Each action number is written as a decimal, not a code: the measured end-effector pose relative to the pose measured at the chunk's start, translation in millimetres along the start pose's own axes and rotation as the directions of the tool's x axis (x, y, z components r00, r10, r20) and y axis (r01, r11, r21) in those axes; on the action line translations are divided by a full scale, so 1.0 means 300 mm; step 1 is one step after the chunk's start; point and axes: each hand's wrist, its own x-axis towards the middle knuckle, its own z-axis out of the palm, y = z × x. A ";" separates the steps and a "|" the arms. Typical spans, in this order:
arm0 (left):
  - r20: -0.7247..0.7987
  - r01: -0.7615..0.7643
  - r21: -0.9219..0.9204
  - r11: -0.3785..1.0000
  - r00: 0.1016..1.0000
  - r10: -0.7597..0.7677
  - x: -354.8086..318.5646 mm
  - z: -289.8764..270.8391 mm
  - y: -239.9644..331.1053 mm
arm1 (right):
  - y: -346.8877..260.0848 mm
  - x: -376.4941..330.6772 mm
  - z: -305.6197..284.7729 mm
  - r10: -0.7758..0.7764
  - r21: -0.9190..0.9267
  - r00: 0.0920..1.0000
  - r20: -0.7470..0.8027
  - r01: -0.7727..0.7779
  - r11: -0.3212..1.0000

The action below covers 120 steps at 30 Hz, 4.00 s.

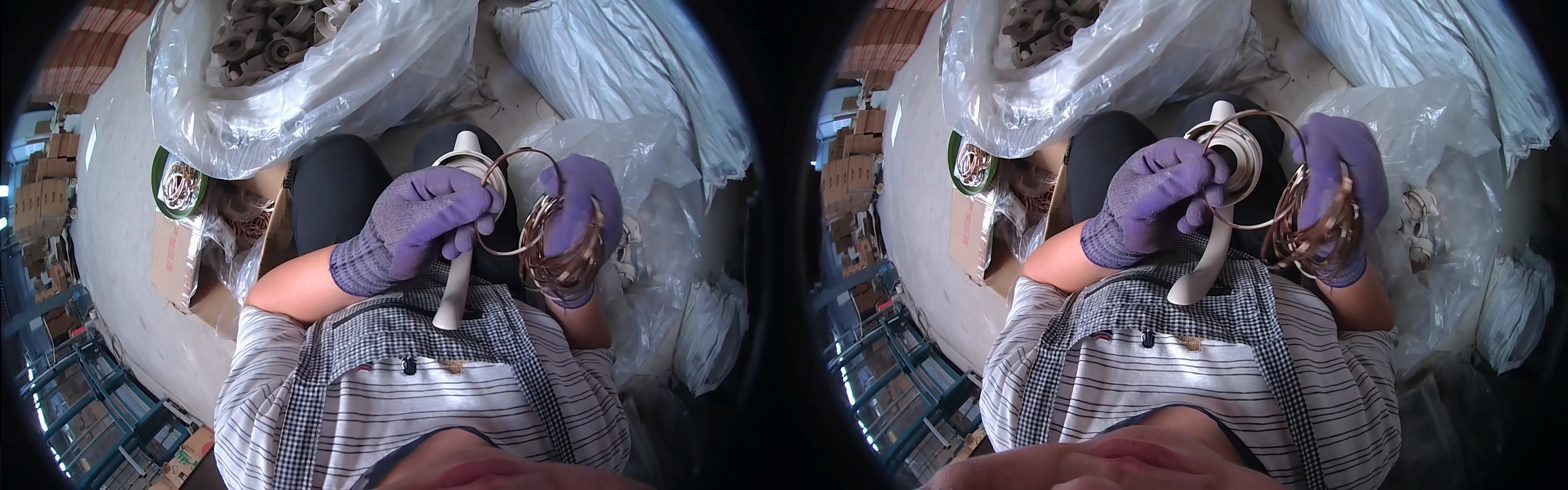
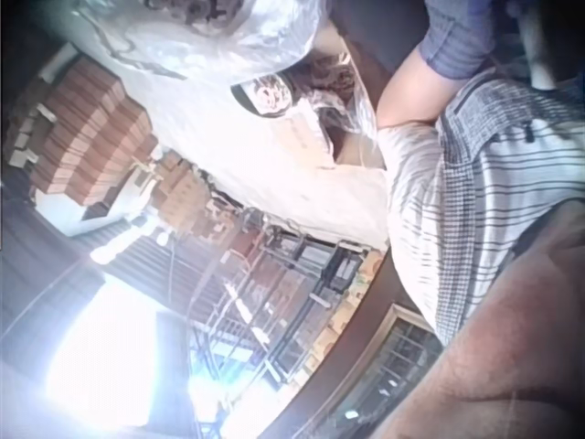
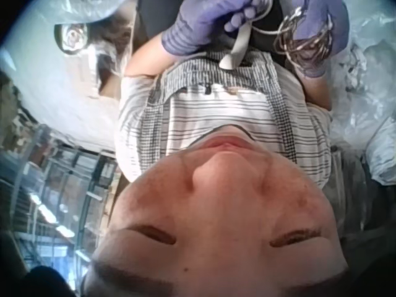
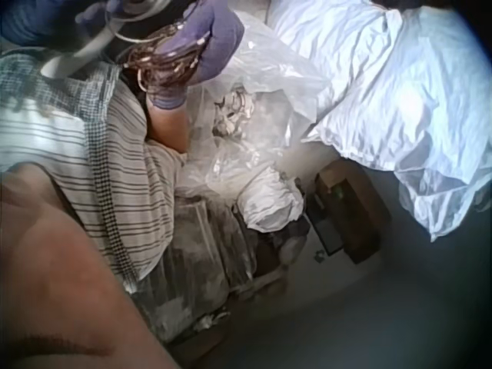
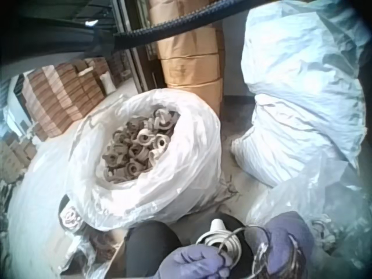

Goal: The person sits on the floor and repeatedly picks up white ceramic light fixture bases from a plastic bag. They insert copper wire rings into the grooves of each base, then place the assembled units back into the bag.

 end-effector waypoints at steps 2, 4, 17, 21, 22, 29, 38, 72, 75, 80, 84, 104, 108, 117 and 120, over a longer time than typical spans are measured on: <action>-0.036 0.009 -0.003 1.000 0.999 -0.009 -0.011 0.005 0.005 | -0.035 0.020 -0.023 0.200 0.111 0.978 -0.064 -0.193 0.975; 0.022 -0.022 -0.028 0.999 0.999 0.023 -0.007 -0.001 0.001 | -0.071 0.028 -0.013 0.553 0.527 0.825 -0.116 -0.421 0.739; 0.080 -0.127 0.322 0.938 0.991 0.107 -0.039 0.020 0.003 | 0.001 -0.052 -0.071 0.333 0.781 0.842 0.425 -0.527 0.335; 0.023 -0.090 0.472 0.877 0.996 0.090 -0.068 0.007 0.005 | 0.046 -0.087 -0.058 0.245 0.883 0.901 0.357 -0.411 0.227; 0.004 -0.094 0.440 0.893 0.995 0.103 -0.074 0.006 0.002 | 0.004 -0.085 -0.053 0.311 0.851 0.897 0.314 -0.411 0.328; -0.014 -0.140 0.273 0.952 0.989 0.150 -0.071 -0.015 0.001 | -0.182 -0.056 -0.046 0.547 0.613 0.820 0.169 -0.522 0.593; -0.089 -0.081 0.325 0.942 0.989 0.116 -0.089 0.009 0.045 | -0.105 -0.060 -0.056 0.466 0.832 0.814 0.346 -0.496 0.248; -0.074 0.019 0.113 0.993 0.997 -0.011 -0.089 0.006 0.041 | -0.217 -0.020 0.006 0.543 0.688 0.767 0.343 -0.599 0.411; 0.046 0.121 0.000 0.993 0.992 -0.121 -0.104 -0.008 0.025 | -0.135 -0.016 -0.015 0.285 0.614 0.946 0.152 -0.316 0.723; 0.068 0.323 0.167 0.932 0.939 -0.338 -0.116 -0.008 0.056 | -0.109 0.029 -0.029 -0.170 0.357 0.948 0.267 0.067 0.932; 0.086 -0.205 0.798 0.567 0.969 0.230 -0.119 -0.042 0.097 | -0.219 0.025 -0.059 0.490 0.167 0.750 0.444 -0.606 0.777; 0.384 -0.295 0.916 -0.272 0.841 0.381 0.032 -0.073 -0.063 | -0.135 -0.058 -0.061 0.463 0.600 0.758 0.459 -0.649 0.468; 0.480 -0.463 0.876 -0.131 0.821 0.309 0.076 -0.114 -0.069 | -0.125 -0.056 -0.033 0.509 0.412 0.749 0.424 -0.660 0.628; 0.165 -0.251 0.662 0.706 0.968 0.189 0.013 -0.133 -0.055 | -0.055 -0.080 -0.014 0.365 0.690 0.829 0.424 -0.557 0.462; 0.039 -0.190 0.346 0.919 0.981 0.189 0.010 -0.126 -0.069 | -0.023 -0.110 0.022 0.371 0.529 0.870 0.326 -0.493 0.691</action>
